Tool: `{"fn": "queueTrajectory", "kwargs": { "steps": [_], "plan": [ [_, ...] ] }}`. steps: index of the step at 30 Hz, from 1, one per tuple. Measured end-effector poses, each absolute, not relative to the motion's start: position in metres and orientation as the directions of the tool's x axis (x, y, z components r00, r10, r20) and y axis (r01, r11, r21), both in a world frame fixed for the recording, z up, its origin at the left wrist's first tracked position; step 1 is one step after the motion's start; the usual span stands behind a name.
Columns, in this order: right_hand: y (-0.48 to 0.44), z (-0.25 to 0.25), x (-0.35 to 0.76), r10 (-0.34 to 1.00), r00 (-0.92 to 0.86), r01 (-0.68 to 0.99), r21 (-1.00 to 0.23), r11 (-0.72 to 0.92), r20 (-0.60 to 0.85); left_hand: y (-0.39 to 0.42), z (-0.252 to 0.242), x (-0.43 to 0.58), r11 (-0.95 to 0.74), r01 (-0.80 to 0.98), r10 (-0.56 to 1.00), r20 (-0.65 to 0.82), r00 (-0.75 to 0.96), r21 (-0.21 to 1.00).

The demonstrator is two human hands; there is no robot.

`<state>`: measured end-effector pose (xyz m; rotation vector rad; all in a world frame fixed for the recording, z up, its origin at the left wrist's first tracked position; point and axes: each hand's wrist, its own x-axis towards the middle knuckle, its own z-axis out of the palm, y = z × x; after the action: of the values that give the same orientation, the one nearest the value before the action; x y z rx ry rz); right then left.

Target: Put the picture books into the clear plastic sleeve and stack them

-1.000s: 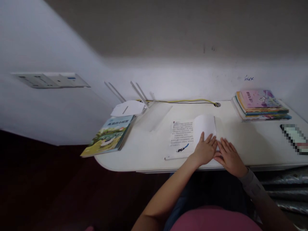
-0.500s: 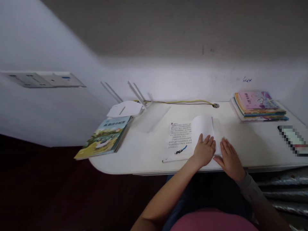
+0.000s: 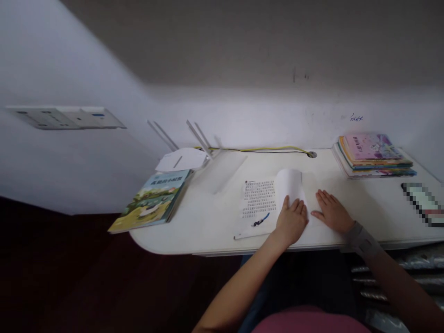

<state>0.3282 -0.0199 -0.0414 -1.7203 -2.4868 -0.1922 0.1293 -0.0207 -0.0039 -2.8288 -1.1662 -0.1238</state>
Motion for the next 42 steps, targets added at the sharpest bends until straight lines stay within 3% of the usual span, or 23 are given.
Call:
{"fn": "queueTrajectory", "kwargs": {
  "steps": [9, 19, 25, 30, 34, 42],
  "plan": [
    [-0.022, -0.041, 0.323, 0.926, -0.336, 0.942, 0.068, 0.329, 0.172, -0.028, -0.004, 0.135, -0.693, 0.717, 0.71, 0.105, 0.696, -0.068],
    [-0.012, -0.029, 0.326, 0.909, -0.377, 0.922, -0.019, 0.386, 0.179, -0.026, -0.004, 0.14, -0.72, 0.694, 0.688, 0.109, 0.718, -0.027],
    [-0.001, -0.032, 0.324, 0.897, -0.425, 0.905, 0.031, 0.424, 0.126, 0.009, 0.021, 0.134, -0.826, 0.563, 0.564, -0.025, 0.826, -0.019],
    [-0.002, -0.04, 0.326, 0.895, -0.422, 0.906, 0.037, 0.421, 0.142, 0.065, 0.047, 0.144, -0.657, 0.752, 0.746, 0.096, 0.659, -0.056],
    [-0.003, -0.039, 0.325, 0.9, -0.411, 0.911, 0.035, 0.411, 0.146, 0.097, 0.052, 0.153, -0.565, 0.821, 0.825, -0.028, 0.565, -0.081],
    [-0.003, -0.043, 0.325, 0.902, -0.402, 0.915, 0.037, 0.401, 0.161, 0.11, 0.047, 0.151, -0.535, 0.841, 0.844, -0.094, 0.528, -0.081]
  ]
}}
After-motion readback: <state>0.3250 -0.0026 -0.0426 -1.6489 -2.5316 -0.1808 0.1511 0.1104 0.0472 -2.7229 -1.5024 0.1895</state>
